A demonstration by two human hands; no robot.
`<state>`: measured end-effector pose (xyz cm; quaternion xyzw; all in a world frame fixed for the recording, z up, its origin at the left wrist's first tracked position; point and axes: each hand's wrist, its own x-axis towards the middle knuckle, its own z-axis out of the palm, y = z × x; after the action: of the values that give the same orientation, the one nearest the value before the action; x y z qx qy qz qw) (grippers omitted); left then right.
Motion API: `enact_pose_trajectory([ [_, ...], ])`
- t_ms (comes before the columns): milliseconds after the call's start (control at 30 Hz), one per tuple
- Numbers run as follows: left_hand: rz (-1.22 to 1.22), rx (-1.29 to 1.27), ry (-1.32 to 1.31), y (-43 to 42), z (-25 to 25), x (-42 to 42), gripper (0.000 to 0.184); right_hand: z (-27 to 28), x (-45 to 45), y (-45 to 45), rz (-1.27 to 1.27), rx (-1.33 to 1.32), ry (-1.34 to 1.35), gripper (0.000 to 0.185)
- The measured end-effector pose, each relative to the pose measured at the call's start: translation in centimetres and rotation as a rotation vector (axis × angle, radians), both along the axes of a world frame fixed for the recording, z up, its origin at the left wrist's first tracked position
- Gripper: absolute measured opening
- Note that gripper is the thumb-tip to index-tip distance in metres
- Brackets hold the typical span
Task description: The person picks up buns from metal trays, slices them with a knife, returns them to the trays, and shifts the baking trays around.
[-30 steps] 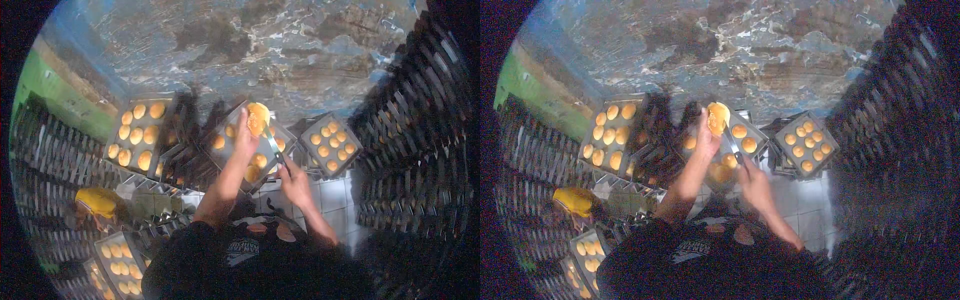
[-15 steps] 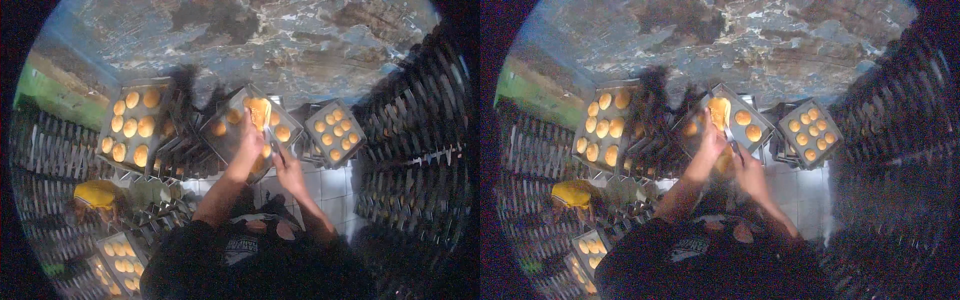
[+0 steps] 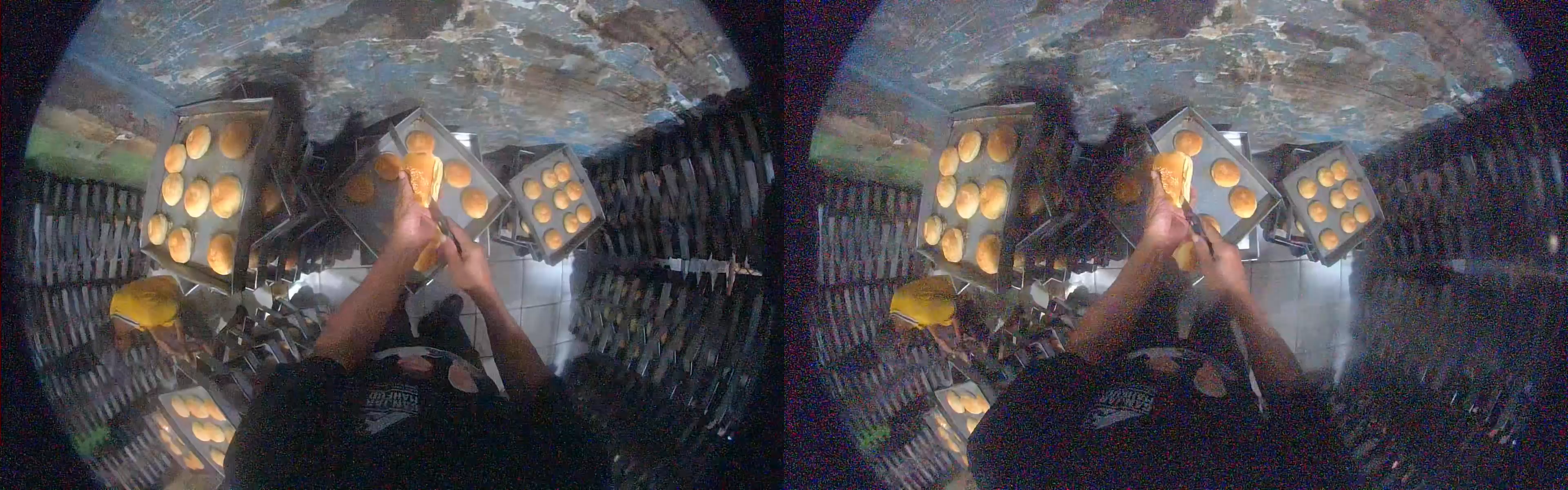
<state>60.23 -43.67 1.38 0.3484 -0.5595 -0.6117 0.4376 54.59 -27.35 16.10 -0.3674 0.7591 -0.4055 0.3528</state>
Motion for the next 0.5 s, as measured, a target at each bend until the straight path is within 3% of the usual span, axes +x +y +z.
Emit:
enact_pose_trajectory([
  [33, 0.029, -0.139, -0.144, -0.5, -0.2, 0.5, 0.056, -0.5, -0.1, -1.3, 0.025, -0.021, -0.048, 0.045],
  [67, -0.073, 0.336, 0.167, -1.6, -0.4, 1.6, 0.057, -1.0, -0.1, -2.0, 0.051, -0.039, -0.097, 0.044],
  [133, 0.006, 0.801, 0.506, -2.0, 6.7, 1.4, 0.058, -6.7, 0.1, -1.0, 0.092, -0.090, 0.017, 0.044],
  [200, -0.011, 0.699, 0.374, -5.0, 2.2, 3.0, 0.057, -8.9, 1.0, 0.1, 0.141, -0.140, 0.132, 0.043],
  [267, 0.124, 0.941, 0.471, -5.7, 5.8, 3.4, 0.053, -8.8, 2.3, 1.6, 0.075, 0.140, -0.128, 0.040],
  [300, 0.135, 0.958, 0.466, -6.2, 3.1, 3.7, 0.053, -8.9, 2.7, 2.5, 0.079, 0.159, -0.136, 0.040],
  [367, 0.172, 0.757, 0.509, -7.5, -4.1, 5.3, 0.051, -9.2, 2.9, 4.4, 0.146, 0.090, -0.020, 0.039],
  [433, 0.108, 0.881, 0.154, -7.4, -5.6, 9.2, 0.049, -9.1, 3.0, 6.6, 0.080, 0.245, -0.116, 0.038],
  [500, 0.088, 0.916, 0.005, -7.5, -10.2, 10.9, 0.048, -9.5, 3.2, 9.5, 0.010, 0.397, -0.208, 0.038],
])
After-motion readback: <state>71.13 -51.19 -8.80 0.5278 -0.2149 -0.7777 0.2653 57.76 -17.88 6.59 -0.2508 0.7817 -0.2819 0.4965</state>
